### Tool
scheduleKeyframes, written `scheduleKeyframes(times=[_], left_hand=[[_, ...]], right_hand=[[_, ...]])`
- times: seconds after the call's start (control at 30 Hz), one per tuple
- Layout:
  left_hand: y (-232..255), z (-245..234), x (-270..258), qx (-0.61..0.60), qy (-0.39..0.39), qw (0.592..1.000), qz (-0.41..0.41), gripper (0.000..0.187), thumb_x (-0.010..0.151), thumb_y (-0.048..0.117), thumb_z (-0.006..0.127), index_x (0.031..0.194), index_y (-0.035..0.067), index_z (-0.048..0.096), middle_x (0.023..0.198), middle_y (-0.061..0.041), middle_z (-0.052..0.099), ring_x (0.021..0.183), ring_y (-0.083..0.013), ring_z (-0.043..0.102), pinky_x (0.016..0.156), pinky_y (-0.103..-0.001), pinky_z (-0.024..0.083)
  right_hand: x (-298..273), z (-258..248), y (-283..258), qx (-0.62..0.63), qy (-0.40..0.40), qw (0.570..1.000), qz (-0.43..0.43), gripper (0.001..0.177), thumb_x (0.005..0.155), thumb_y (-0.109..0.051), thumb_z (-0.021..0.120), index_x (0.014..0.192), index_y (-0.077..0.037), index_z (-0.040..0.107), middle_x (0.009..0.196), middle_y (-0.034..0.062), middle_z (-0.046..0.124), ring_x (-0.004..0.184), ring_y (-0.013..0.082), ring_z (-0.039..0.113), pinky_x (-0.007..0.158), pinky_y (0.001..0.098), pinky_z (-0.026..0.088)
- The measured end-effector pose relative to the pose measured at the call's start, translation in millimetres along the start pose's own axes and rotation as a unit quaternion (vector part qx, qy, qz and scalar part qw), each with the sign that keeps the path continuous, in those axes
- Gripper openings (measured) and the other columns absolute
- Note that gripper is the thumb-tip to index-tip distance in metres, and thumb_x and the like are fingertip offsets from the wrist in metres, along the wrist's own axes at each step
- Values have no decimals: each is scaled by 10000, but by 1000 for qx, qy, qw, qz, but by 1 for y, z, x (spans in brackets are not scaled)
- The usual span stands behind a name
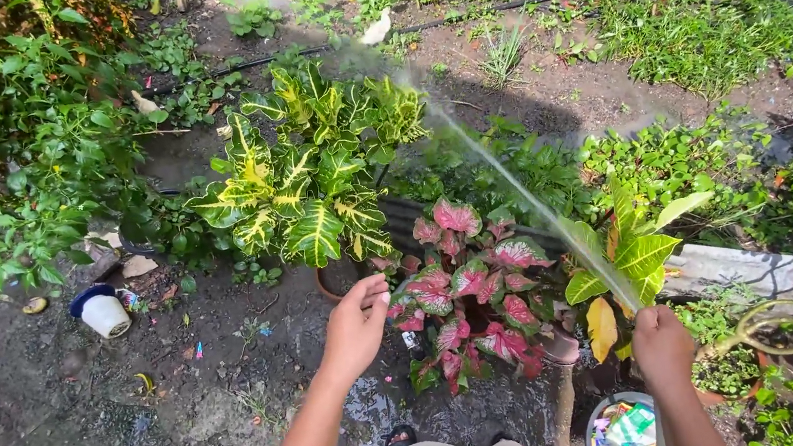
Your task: Watering several potted and garden plants in an outdoor garden using a water hose.
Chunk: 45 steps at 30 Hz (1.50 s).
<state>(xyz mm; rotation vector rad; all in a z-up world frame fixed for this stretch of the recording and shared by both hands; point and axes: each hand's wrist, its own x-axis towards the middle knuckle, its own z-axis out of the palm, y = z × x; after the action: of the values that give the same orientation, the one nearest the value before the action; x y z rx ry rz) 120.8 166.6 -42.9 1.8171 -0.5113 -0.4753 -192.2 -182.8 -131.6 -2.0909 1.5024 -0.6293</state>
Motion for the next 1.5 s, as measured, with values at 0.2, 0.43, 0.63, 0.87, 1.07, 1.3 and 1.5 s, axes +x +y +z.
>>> scheduleKeyframes(times=[0.2,0.43,0.63,0.87,1.07,1.3,1.5], left_hand=[[13,36,-21,-23,-19,1000,-6,371,968,133,630,1329,49,616,1229,-102,738,1105,-169,722,931,-314,575],[21,63,-33,-38,-19,999,8,363,970,128,610,1323,45,619,1242,-102,744,1111,-171,724,922,-314,581],[32,71,-41,-28,-14,1000,3,379,970,130,616,1336,34,604,1255,-100,731,1120,-174,721,935,-315,577],[40,75,-46,6,-8,1000,-8,400,964,140,618,1351,41,601,1257,-100,733,1135,-167,716,949,-312,569],[43,71,-49,-3,-3,1000,-3,386,963,141,622,1334,37,611,1257,-94,740,1131,-169,723,946,-314,573],[50,70,-46,10,-8,1000,-7,395,963,137,619,1348,48,608,1247,-95,737,1140,-170,715,946,-317,575],[44,71,-42,6,-18,1000,9,399,965,115,590,1358,49,604,1271,-96,729,1148,-176,711,947,-320,575]], right_hand=[[23,-5,19,-28,-7,999,38,434,1026,-367,449,1008,-6,689,965,308,691,911,514,645,876,558,499],[34,-10,28,27,-6,999,32,416,1026,-330,431,982,-9,691,950,311,682,886,494,649,847,542,504],[24,-16,-2,75,-18,997,13,376,998,-281,436,942,19,656,874,293,657,791,446,643,771,524,488],[21,-15,-9,75,-56,995,-32,387,1020,-293,425,920,24,624,806,289,624,733,438,616,734,516,477],[23,-18,-15,65,-68,995,-32,400,1026,-310,419,935,17,629,817,288,627,753,452,618,747,518,482],[23,-14,-15,72,-74,993,-55,373,1003,-299,426,962,1,644,825,272,641,768,429,644,757,507,495],[24,-5,-4,82,-76,992,-52,352,995,-285,437,957,-8,651,796,251,633,724,395,638,735,489,499]])
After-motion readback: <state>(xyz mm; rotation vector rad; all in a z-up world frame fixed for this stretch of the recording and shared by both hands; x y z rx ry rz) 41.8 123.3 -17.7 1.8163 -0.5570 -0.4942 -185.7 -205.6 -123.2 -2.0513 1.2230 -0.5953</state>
